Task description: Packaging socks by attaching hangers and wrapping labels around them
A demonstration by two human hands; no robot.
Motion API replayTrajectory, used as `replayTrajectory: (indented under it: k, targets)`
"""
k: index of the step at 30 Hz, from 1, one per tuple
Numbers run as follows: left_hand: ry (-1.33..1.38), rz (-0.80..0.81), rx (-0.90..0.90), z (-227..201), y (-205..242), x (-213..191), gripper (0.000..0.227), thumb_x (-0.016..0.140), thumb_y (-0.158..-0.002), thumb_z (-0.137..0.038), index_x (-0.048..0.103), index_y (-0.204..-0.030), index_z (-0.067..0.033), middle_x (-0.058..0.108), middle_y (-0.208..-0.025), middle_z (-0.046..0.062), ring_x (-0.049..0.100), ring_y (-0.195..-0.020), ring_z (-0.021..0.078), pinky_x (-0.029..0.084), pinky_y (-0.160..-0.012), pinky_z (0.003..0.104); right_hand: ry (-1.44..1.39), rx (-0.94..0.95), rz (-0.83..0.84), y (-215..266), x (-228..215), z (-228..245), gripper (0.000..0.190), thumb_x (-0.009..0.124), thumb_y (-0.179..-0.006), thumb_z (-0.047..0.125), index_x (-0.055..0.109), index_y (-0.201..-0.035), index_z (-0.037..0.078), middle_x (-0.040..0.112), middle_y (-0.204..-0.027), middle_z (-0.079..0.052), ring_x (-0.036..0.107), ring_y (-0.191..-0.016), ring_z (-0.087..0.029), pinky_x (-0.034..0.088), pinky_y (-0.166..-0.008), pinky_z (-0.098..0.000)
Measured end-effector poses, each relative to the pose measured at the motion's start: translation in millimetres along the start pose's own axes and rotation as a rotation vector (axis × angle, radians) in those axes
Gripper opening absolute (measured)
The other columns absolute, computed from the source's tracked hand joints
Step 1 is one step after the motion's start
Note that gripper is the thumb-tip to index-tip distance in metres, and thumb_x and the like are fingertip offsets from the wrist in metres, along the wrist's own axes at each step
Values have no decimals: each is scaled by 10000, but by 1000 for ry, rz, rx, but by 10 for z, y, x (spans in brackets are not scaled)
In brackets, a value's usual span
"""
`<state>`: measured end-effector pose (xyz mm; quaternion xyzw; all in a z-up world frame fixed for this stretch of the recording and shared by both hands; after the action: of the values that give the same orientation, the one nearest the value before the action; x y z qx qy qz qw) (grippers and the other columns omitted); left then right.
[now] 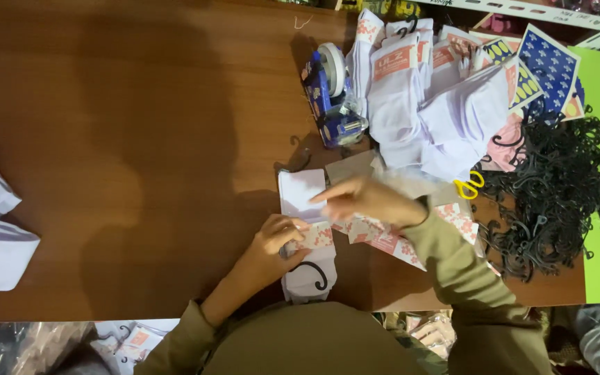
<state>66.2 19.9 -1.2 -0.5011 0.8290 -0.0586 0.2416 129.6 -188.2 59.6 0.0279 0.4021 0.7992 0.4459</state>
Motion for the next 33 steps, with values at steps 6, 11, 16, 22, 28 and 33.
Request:
replayTrajectory:
  k: [6,11,16,22,28,33]
  targets:
    - [-3,31,-31,-42,-31,-43,218,821,-789,-159,623,-858,-100,736,-1036,96,671,-922,363,547,-768,454,5,-3,129,-92,415,-397,388,775,-865,162,507,-1114,34,716,-645,-187,712,-482,-239,580,-444,-297]
    - [138,41,-215,-220,-196,-246,209,820,-830,-242,685,-915,-107,754,-1102,116,707,-986,349,564,-825,427,73,-416,-120,124,256,-416,487,808,-841,141,594,-1274,75,650,-1023,-206,668,-728,-276,563,-603,-378]
    - [444,-11,-479,232,-62,-210,239,650,-944,-234,667,-1128,-82,681,-1285,191,636,-1149,341,493,-1002,496,84,-568,-203,410,406,-191,238,733,-879,45,722,-1114,82,638,-1166,-164,710,-951,-340,605,-815,-418]
    - [535,-62,-506,26,-204,-375,369,494,-1026,-398,585,-1232,-106,526,-1499,170,507,-1369,309,410,-1132,525,-465,-427,-609,1119,-721,-273,269,647,-965,89,643,-1233,104,681,-1105,-62,667,-928,-164,588,-826,-339]
    - [243,61,-288,-336,-268,-134,293,621,-965,-189,606,-1235,-75,584,-1415,134,549,-1341,272,442,-1112,427,217,-705,-1057,1480,-1287,-757,275,495,-1059,-157,481,-1300,-24,522,-1220,-195,561,-1083,-301,531,-1049,-418]
    - [182,204,-39,-453,-278,192,309,726,-938,-183,629,-1200,-51,630,-1281,197,620,-1206,418,508,-1005,548,256,-22,-537,882,-539,-1525,543,818,-765,112,602,-1262,80,700,-1143,-214,675,-1075,-420,526,-987,-490]
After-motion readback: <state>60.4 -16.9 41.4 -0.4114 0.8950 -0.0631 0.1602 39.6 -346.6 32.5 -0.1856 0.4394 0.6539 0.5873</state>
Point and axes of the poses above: each hand's wrist, its own y-axis away from the middle knuckle, its own x-axis out of the palm, z = x × y, the point moved 5 cm from there along -y, towards the middle knuckle
